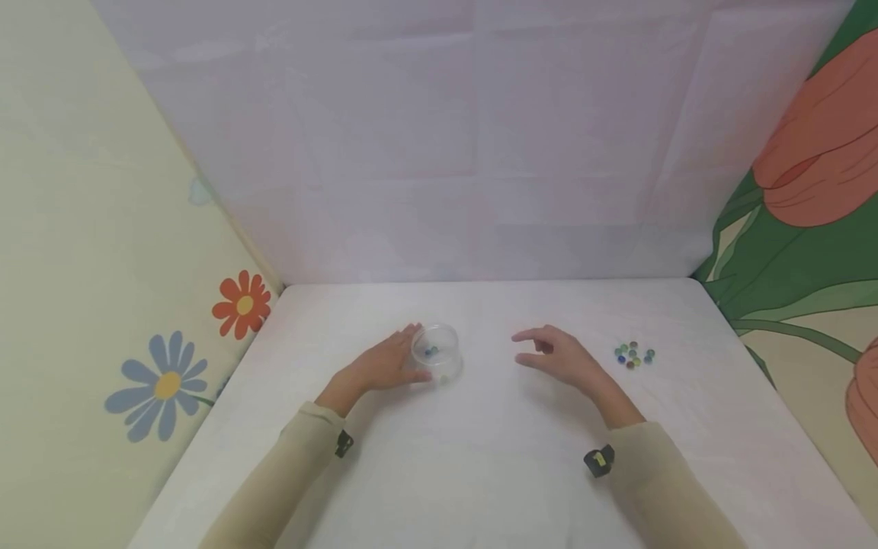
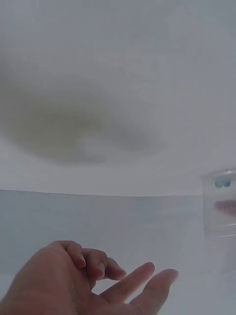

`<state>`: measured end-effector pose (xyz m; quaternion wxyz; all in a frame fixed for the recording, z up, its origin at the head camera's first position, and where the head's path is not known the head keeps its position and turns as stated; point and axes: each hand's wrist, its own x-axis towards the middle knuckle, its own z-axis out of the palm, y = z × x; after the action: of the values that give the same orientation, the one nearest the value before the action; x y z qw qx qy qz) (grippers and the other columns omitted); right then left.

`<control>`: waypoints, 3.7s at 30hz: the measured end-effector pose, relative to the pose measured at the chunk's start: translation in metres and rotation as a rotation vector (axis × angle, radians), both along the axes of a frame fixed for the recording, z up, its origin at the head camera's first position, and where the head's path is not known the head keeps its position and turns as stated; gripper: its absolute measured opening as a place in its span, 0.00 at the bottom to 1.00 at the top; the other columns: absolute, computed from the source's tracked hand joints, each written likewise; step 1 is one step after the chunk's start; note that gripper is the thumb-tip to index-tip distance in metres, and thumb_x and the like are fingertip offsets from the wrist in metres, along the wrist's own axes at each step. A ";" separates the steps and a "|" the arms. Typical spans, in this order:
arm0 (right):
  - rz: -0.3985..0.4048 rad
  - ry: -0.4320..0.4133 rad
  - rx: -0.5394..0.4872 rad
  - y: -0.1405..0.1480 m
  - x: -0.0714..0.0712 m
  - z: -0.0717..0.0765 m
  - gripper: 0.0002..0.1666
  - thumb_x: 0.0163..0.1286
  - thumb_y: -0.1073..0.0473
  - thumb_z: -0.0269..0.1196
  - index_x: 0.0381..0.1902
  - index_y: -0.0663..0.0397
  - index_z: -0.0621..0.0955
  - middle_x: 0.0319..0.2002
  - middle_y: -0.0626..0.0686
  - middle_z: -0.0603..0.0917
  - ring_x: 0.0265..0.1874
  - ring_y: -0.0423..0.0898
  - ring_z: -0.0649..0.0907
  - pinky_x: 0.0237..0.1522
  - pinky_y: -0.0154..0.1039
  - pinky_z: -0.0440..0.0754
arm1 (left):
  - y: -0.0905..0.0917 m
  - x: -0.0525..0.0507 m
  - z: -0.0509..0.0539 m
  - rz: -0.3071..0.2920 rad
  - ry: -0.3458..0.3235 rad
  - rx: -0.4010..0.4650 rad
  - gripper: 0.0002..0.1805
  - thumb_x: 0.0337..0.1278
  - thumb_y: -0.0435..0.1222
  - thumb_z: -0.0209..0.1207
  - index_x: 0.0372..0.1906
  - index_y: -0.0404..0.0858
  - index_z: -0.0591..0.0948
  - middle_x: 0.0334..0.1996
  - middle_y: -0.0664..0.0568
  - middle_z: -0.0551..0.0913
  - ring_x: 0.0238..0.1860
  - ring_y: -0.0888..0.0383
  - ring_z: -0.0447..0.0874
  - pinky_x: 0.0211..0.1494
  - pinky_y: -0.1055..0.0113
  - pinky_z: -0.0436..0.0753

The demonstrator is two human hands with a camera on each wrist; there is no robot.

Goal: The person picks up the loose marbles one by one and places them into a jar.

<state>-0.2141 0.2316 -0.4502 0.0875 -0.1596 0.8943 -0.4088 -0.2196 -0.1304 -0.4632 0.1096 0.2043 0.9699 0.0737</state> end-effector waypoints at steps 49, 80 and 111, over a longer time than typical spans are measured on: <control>-0.027 -0.009 0.112 0.152 0.007 -0.014 0.31 0.75 0.48 0.63 0.70 0.55 0.75 0.60 0.63 0.75 0.52 0.51 0.71 0.46 0.35 0.75 | 0.002 0.000 -0.001 0.006 -0.001 0.013 0.60 0.61 0.70 0.54 0.82 0.37 0.45 0.81 0.42 0.48 0.82 0.47 0.45 0.82 0.53 0.53; -0.154 -0.101 0.146 0.198 -0.007 -0.038 0.33 0.77 0.53 0.59 0.72 0.67 0.68 0.57 0.72 0.70 0.51 0.63 0.70 0.45 0.52 0.79 | 0.001 0.000 -0.001 0.017 -0.011 0.015 0.60 0.60 0.71 0.54 0.82 0.38 0.46 0.82 0.44 0.48 0.81 0.46 0.46 0.82 0.52 0.54; -0.187 -0.051 0.280 0.201 -0.020 -0.054 0.22 0.75 0.61 0.57 0.62 0.70 0.75 0.50 0.73 0.76 0.47 0.66 0.75 0.47 0.64 0.75 | 0.002 0.002 0.000 0.027 -0.018 0.000 0.59 0.60 0.71 0.53 0.82 0.39 0.45 0.82 0.45 0.47 0.81 0.46 0.46 0.82 0.53 0.53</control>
<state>-0.2343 0.4329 -0.5043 0.0931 -0.0517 0.9509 -0.2906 -0.2175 -0.1285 -0.4628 0.1175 0.1906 0.9715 0.0772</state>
